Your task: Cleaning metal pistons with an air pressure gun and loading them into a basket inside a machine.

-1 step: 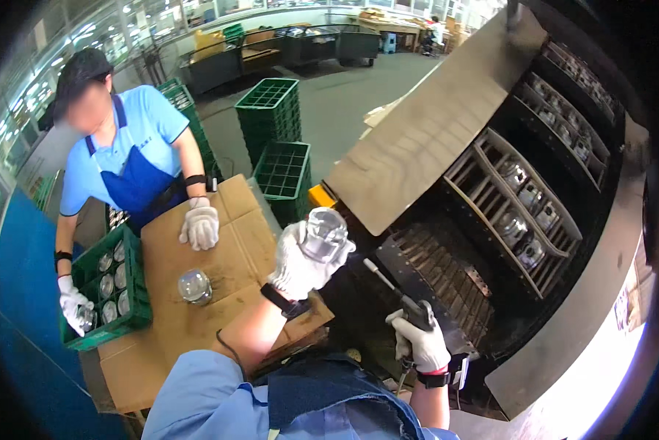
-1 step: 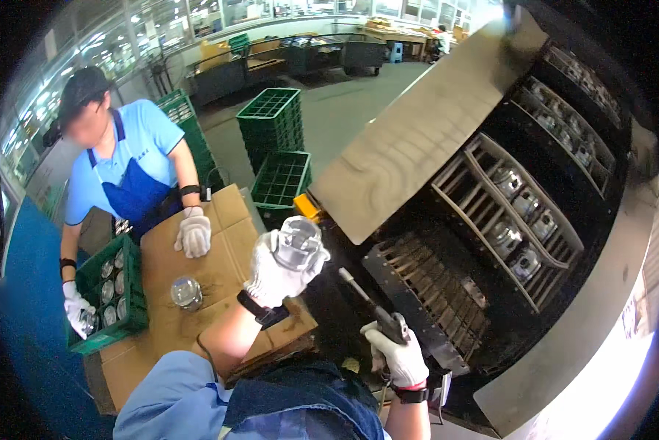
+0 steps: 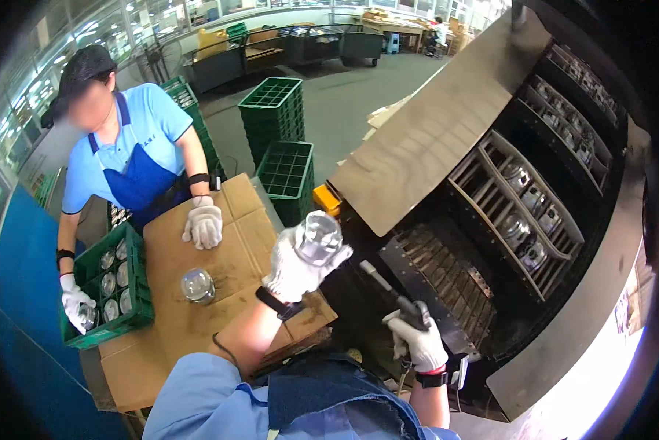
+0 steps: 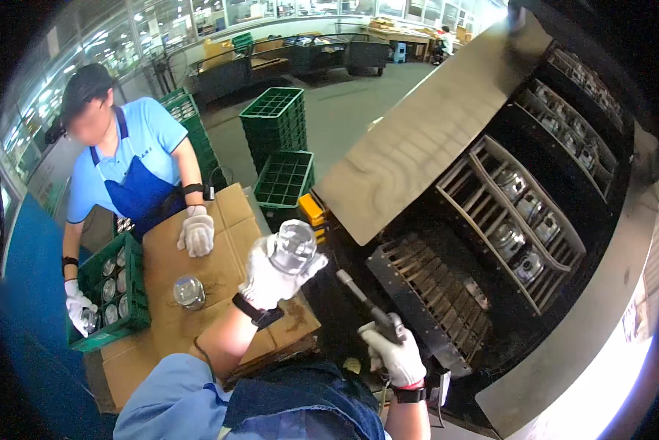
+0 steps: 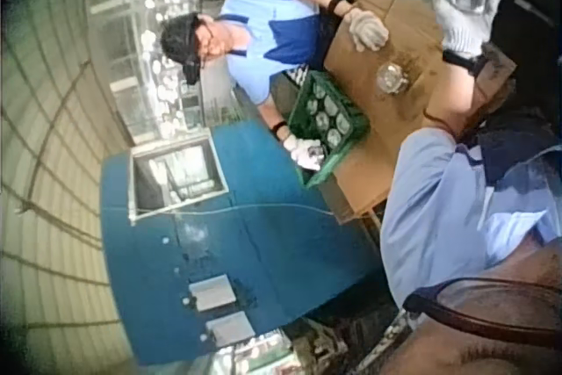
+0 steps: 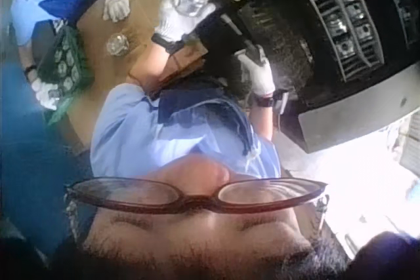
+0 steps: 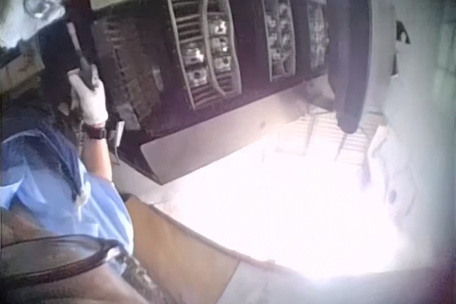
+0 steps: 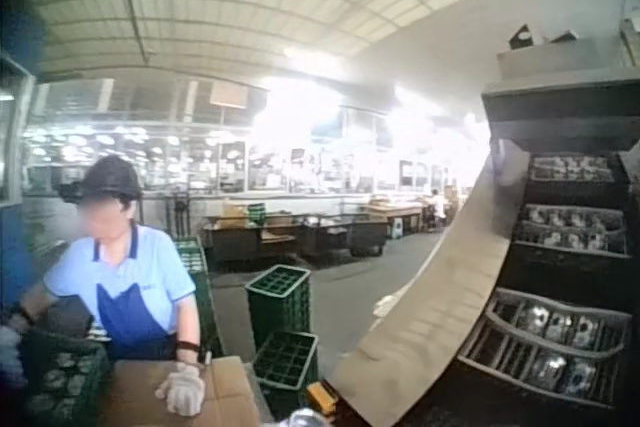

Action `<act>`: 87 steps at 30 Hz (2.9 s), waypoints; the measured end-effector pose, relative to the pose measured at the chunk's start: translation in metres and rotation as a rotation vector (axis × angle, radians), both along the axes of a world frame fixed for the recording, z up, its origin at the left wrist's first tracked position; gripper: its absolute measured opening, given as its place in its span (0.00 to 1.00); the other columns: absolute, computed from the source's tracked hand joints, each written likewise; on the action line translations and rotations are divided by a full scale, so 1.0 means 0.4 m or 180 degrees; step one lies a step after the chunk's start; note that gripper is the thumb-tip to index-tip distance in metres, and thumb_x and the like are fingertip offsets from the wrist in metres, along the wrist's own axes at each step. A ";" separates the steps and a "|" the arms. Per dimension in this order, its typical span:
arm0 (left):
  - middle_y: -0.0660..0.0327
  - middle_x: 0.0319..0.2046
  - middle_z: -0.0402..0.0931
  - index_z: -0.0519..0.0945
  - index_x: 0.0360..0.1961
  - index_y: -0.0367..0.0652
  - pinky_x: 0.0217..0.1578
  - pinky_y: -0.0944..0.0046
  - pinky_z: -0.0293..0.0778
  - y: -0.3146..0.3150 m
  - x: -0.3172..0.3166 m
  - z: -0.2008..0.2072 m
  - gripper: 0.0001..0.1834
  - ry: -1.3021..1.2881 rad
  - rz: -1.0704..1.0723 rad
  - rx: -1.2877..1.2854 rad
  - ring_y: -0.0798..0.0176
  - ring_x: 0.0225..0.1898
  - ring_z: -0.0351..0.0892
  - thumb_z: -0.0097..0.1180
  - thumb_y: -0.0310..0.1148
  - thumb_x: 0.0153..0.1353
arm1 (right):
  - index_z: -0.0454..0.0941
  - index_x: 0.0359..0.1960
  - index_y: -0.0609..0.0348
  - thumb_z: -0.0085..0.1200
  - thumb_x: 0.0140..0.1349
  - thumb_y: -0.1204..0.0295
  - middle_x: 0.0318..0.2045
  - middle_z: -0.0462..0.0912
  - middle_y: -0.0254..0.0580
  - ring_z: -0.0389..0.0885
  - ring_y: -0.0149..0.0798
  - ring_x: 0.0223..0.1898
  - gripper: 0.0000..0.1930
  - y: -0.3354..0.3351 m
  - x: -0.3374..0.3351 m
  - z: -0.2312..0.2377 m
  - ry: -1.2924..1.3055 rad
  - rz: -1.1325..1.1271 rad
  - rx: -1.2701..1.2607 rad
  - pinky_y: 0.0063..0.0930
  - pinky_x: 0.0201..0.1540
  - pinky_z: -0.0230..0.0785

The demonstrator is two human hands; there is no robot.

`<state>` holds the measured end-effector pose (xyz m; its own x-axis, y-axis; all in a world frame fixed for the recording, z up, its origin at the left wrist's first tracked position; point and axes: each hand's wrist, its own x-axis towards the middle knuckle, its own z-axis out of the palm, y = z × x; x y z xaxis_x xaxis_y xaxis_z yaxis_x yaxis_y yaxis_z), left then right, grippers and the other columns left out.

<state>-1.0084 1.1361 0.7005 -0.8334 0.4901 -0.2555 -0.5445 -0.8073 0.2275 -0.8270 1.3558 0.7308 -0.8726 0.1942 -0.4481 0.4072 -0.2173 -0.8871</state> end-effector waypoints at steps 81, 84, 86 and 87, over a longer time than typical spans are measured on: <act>0.43 0.55 0.67 0.62 0.70 0.44 0.55 0.47 0.72 -0.473 0.000 -0.086 0.50 0.0178 -0.0434 -0.8101 0.45 0.54 0.73 0.68 0.35 0.41 | 0.73 0.64 0.56 0.60 0.64 0.63 0.37 0.83 0.29 0.74 0.22 0.27 0.27 0.128 -0.054 0.111 0.0251 0.0276 0.0256 0.17 0.24 0.67; 0.41 0.62 0.65 0.62 0.69 0.40 0.64 0.47 0.64 -0.394 -0.002 -0.046 0.46 0.0338 -0.0067 -0.8796 0.41 0.61 0.68 0.68 0.42 0.50 | 0.80 0.51 0.64 0.61 0.60 0.69 0.28 0.81 0.33 0.73 0.24 0.20 0.18 0.275 0.049 0.166 0.0110 -0.1223 0.0517 0.19 0.20 0.65; 0.42 0.61 0.66 0.63 0.68 0.39 0.64 0.47 0.63 -0.295 -0.037 -0.041 0.44 0.1413 0.0482 -0.8331 0.41 0.60 0.68 0.68 0.42 0.52 | 0.83 0.39 0.61 0.60 0.60 0.69 0.20 0.76 0.31 0.71 0.26 0.15 0.10 0.345 0.122 0.202 0.0324 -0.2312 0.0819 0.22 0.17 0.62; 0.43 0.61 0.68 0.64 0.68 0.38 0.65 0.47 0.62 -0.218 -0.064 -0.017 0.42 0.2418 0.0974 -0.7692 0.41 0.60 0.68 0.68 0.42 0.54 | 0.82 0.37 0.58 0.60 0.60 0.69 0.18 0.74 0.30 0.70 0.25 0.14 0.08 0.380 0.171 0.209 0.0320 -0.2706 0.1158 0.22 0.17 0.61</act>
<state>-1.0340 1.0488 0.6937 -0.9511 -0.1045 0.2908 0.0192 0.9193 0.3932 -0.7587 1.5079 0.8145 -0.4041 0.8998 -0.1643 0.1563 -0.1091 -0.9817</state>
